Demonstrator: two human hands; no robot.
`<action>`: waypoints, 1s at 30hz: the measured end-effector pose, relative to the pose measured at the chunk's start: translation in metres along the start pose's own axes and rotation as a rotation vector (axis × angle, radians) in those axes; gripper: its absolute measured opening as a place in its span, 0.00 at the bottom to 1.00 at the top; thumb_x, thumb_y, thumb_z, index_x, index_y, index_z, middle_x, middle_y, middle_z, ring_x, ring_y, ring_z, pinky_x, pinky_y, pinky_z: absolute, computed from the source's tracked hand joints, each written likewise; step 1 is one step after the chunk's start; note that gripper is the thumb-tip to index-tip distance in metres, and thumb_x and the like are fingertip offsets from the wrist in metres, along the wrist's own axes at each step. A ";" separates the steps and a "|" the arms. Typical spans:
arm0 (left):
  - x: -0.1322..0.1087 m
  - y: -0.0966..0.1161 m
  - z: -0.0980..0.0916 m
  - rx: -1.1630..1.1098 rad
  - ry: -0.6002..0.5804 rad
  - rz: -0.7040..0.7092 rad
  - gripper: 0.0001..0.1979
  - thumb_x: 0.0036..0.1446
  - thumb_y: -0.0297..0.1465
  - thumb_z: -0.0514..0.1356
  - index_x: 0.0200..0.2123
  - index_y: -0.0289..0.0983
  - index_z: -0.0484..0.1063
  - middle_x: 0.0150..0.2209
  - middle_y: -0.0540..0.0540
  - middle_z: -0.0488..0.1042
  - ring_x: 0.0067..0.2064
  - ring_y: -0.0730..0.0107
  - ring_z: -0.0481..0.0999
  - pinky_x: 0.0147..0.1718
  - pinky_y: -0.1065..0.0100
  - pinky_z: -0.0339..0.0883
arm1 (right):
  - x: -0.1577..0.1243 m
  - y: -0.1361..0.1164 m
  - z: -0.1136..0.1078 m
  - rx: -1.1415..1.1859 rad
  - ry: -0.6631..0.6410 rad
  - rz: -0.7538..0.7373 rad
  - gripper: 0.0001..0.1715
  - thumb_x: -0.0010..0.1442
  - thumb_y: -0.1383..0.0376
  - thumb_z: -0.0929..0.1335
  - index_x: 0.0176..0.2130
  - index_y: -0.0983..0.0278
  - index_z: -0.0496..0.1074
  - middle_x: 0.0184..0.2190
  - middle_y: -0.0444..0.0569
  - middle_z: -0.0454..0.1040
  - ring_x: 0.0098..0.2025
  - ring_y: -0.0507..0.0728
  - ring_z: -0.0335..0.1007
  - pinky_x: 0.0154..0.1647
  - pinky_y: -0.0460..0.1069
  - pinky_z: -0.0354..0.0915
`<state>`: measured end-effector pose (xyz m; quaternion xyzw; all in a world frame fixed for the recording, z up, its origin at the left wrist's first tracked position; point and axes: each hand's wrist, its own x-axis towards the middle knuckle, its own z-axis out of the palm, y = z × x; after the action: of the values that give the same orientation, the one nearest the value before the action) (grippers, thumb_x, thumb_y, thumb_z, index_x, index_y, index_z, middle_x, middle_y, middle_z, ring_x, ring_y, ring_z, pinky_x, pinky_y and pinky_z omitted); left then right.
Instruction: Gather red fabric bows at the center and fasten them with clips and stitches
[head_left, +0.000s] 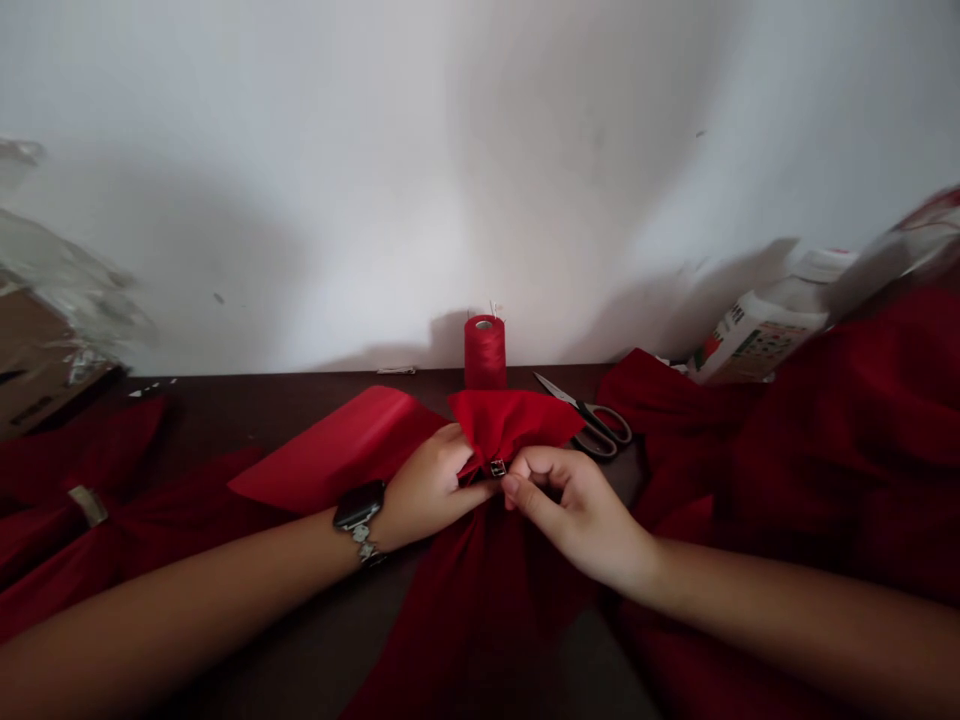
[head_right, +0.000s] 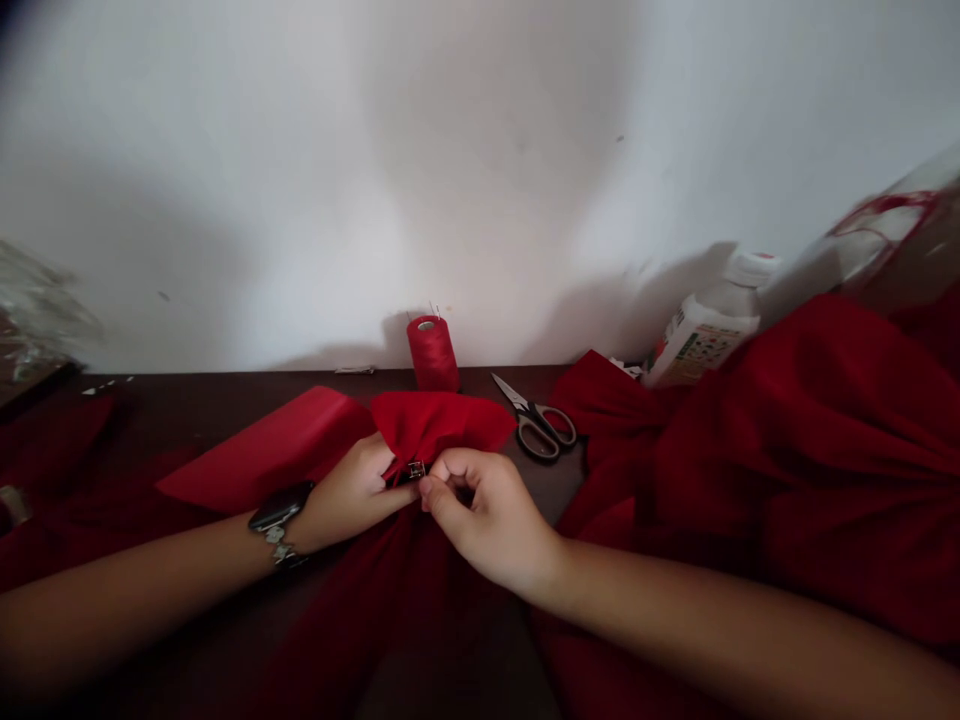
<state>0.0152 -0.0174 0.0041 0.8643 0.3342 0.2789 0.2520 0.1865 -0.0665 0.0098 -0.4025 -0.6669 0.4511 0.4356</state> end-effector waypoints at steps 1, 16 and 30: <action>0.000 0.000 0.000 -0.002 0.009 0.000 0.10 0.53 0.32 0.62 0.40 0.36 0.72 0.44 0.43 0.76 0.44 0.60 0.74 0.45 0.62 0.67 | 0.000 0.001 0.000 0.007 -0.002 0.001 0.15 0.59 0.63 0.63 0.23 0.66 0.65 0.19 0.42 0.63 0.23 0.47 0.57 0.25 0.43 0.56; -0.002 0.003 -0.002 -0.049 0.059 -0.090 0.17 0.49 0.36 0.64 0.41 0.36 0.67 0.41 0.43 0.75 0.39 0.61 0.76 0.38 0.63 0.70 | 0.004 0.004 0.000 0.060 -0.044 -0.013 0.17 0.58 0.61 0.63 0.22 0.66 0.63 0.15 0.39 0.56 0.18 0.45 0.48 0.18 0.42 0.47; -0.003 -0.008 -0.010 -0.402 0.022 -0.018 0.27 0.57 0.35 0.59 0.58 0.35 0.56 0.56 0.37 0.66 0.57 0.58 0.67 0.57 0.58 0.61 | 0.008 0.012 -0.001 0.072 -0.015 0.002 0.16 0.59 0.62 0.63 0.22 0.66 0.64 0.16 0.39 0.56 0.19 0.46 0.48 0.19 0.42 0.47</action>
<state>0.0035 -0.0116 0.0053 0.7904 0.2821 0.3471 0.4186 0.1866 -0.0562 0.0005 -0.3839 -0.6532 0.4782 0.4441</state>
